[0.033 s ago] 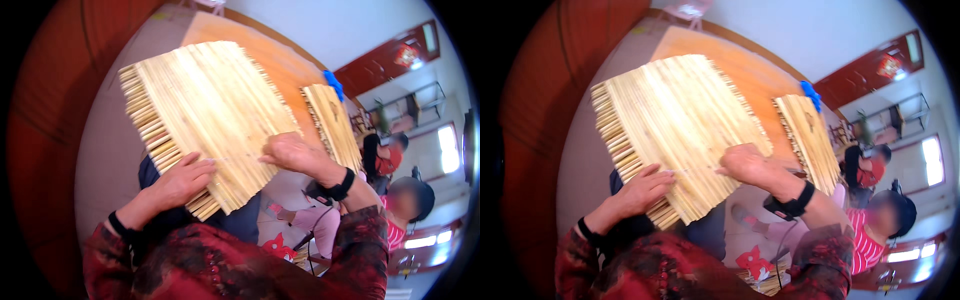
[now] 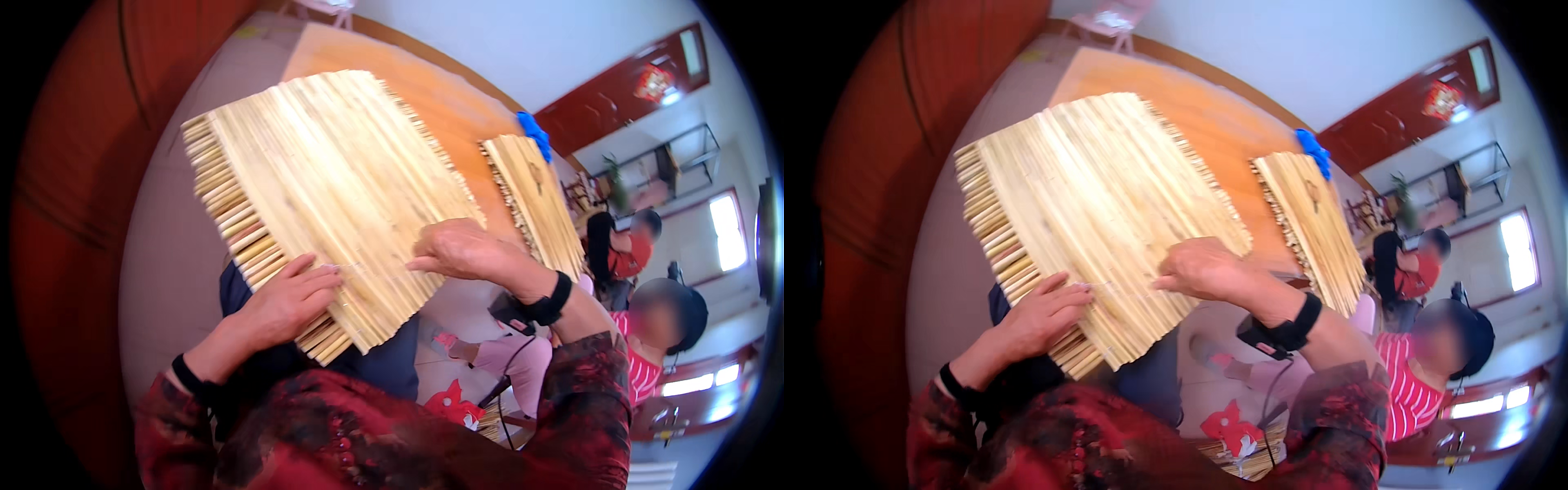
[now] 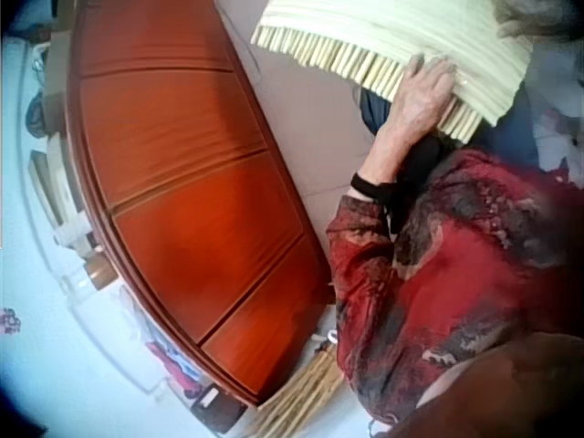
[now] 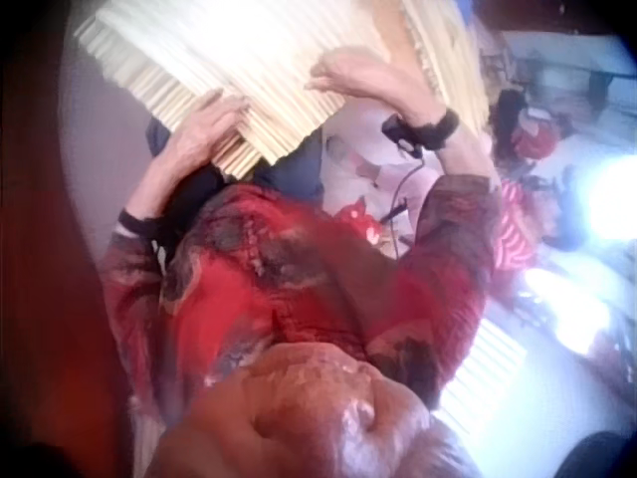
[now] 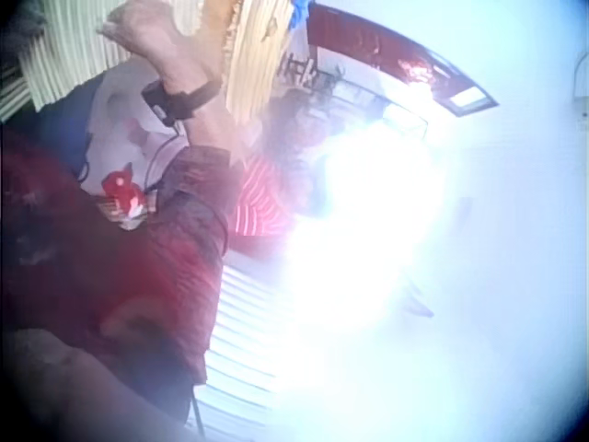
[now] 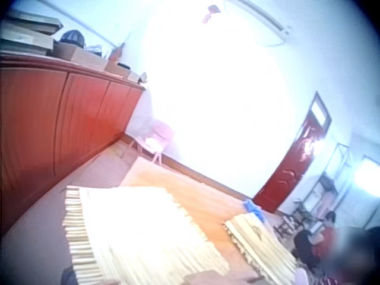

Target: The person picks up a spool of thread and uses a needle to sew a row of stitching across a flat mat made of straw stalks.

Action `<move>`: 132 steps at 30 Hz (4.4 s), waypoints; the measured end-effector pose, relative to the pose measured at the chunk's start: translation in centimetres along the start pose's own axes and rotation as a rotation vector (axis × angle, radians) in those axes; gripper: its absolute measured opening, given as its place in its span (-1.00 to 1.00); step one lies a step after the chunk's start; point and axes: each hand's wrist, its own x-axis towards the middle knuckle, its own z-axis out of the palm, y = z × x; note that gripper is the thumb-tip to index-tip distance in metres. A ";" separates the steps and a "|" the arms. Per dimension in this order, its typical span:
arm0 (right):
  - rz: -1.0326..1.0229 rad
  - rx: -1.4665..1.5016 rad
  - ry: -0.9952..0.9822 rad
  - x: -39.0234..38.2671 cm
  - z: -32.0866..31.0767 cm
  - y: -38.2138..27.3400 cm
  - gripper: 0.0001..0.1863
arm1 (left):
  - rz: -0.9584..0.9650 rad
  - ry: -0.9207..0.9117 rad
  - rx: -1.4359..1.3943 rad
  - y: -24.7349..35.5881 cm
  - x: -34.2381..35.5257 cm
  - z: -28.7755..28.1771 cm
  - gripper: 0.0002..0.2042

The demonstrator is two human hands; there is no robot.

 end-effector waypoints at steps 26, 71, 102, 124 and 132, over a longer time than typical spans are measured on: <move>0.087 1.798 0.366 8.8 0.3 -10.5 -0.66 | -0.125 -0.062 -0.047 0.3 0.1 0.7 -0.81; 0.368 1.047 0.885 -3.6 -9.8 2.8 -0.77 | -0.760 0.460 -0.914 0.8 0.2 -1.8 -0.87; 0.478 0.222 0.902 0.3 2.2 1.3 -0.81 | -0.803 0.551 -1.498 -2.0 3.1 -2.8 -0.90; 0.186 0.544 0.568 8.6 6.1 -7.8 -0.88 | -0.682 0.726 -1.324 -0.7 3.6 -5.6 -0.87; 0.201 0.509 0.505 8.9 5.9 -7.9 -0.88 | -0.665 0.783 -1.344 -1.8 3.3 -5.5 -0.86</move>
